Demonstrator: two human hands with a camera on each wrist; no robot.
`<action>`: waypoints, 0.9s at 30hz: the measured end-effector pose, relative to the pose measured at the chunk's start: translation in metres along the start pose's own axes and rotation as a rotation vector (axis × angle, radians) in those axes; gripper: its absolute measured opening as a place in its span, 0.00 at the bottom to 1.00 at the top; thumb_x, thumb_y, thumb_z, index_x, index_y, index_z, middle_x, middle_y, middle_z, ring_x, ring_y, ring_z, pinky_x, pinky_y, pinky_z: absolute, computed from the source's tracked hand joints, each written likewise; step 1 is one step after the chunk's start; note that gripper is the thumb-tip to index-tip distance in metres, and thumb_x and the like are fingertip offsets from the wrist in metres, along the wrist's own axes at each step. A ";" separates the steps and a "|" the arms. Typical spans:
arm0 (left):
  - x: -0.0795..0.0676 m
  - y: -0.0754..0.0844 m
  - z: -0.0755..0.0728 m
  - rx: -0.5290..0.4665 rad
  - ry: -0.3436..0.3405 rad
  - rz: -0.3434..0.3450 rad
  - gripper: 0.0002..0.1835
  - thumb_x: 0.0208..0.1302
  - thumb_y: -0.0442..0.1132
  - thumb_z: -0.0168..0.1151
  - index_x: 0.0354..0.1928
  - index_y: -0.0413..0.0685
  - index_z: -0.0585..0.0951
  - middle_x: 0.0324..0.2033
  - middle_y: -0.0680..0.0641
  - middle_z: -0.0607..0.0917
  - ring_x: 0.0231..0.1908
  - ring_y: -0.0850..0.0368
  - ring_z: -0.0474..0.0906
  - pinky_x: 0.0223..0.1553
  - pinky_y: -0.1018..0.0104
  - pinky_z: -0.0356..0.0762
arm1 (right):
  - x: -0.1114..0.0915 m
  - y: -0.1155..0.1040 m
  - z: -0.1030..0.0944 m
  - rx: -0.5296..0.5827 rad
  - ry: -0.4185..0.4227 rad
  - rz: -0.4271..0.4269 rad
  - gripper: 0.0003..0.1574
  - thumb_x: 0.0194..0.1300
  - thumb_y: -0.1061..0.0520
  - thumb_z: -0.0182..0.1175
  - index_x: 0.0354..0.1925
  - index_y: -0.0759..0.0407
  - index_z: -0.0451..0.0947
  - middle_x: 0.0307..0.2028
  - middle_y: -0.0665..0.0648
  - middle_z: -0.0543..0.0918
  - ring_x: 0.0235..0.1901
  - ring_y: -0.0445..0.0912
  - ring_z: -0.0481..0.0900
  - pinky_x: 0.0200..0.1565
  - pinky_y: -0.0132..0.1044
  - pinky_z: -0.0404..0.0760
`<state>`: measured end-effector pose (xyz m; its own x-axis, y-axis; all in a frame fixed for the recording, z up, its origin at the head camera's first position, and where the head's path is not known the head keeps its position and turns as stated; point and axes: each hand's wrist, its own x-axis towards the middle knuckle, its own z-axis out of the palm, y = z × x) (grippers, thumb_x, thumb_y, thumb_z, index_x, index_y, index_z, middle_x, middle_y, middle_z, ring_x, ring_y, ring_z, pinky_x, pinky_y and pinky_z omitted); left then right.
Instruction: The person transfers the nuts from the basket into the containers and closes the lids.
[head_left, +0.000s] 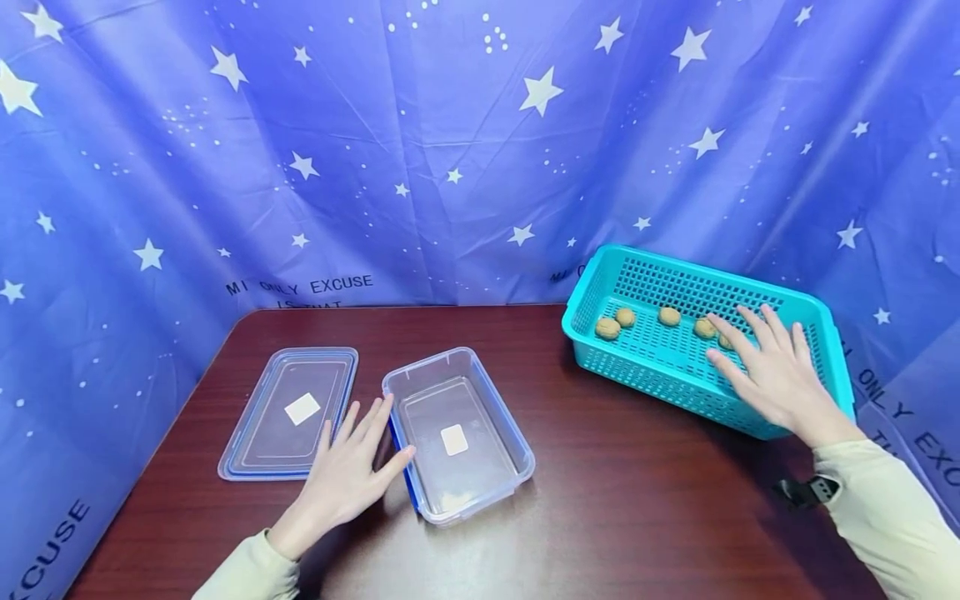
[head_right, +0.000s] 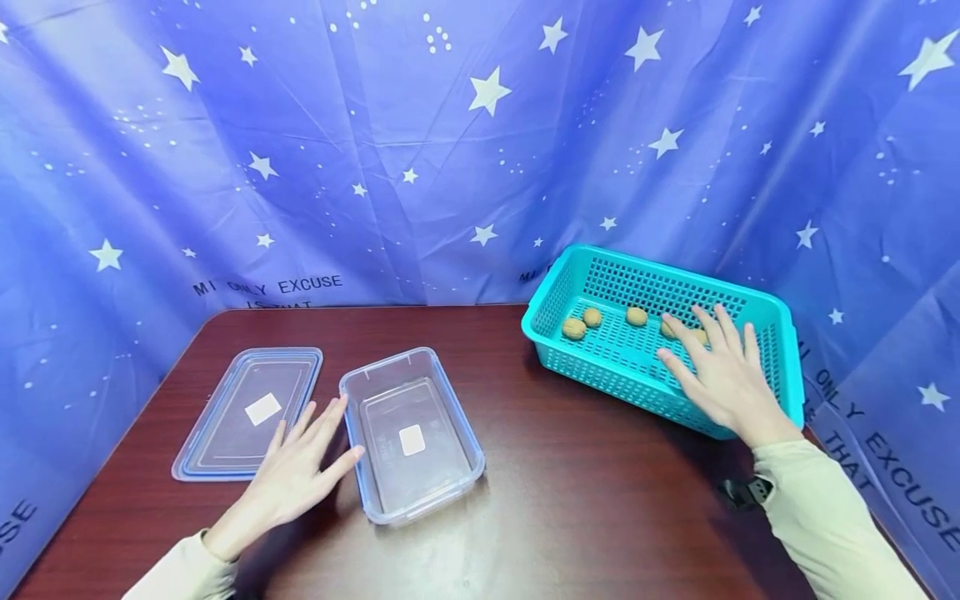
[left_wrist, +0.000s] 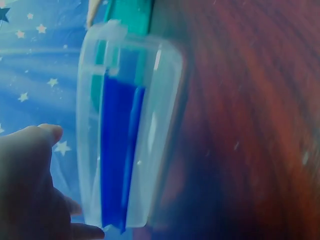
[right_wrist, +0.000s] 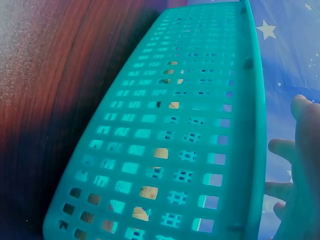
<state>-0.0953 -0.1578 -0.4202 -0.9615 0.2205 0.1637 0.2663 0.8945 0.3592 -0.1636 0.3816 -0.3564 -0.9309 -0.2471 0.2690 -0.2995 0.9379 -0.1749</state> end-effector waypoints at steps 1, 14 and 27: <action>-0.001 0.001 0.002 -0.006 0.001 0.004 0.44 0.65 0.65 0.52 0.75 0.47 0.57 0.69 0.41 0.64 0.70 0.36 0.51 0.63 0.31 0.42 | 0.001 0.000 0.000 0.007 0.005 -0.002 0.37 0.76 0.43 0.44 0.76 0.53 0.51 0.72 0.72 0.46 0.71 0.64 0.28 0.61 0.66 0.22; 0.021 -0.003 0.024 -0.291 -0.049 0.125 0.46 0.67 0.49 0.59 0.75 0.36 0.46 0.73 0.37 0.50 0.70 0.34 0.46 0.65 0.39 0.49 | 0.020 -0.003 -0.013 0.119 0.054 -0.063 0.32 0.77 0.50 0.45 0.72 0.61 0.57 0.68 0.76 0.52 0.71 0.68 0.36 0.63 0.68 0.33; 0.049 -0.003 0.033 -0.478 -0.143 0.185 0.47 0.68 0.45 0.58 0.76 0.42 0.40 0.75 0.40 0.44 0.72 0.45 0.44 0.67 0.46 0.48 | 0.051 -0.018 -0.044 0.211 -0.056 -0.156 0.27 0.72 0.67 0.39 0.67 0.68 0.63 0.67 0.72 0.61 0.62 0.65 0.63 0.41 0.54 0.65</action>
<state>-0.1450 -0.1369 -0.4437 -0.8862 0.4388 0.1490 0.4013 0.5660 0.7202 -0.1961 0.3628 -0.2978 -0.8784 -0.4032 0.2564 -0.4717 0.8172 -0.3311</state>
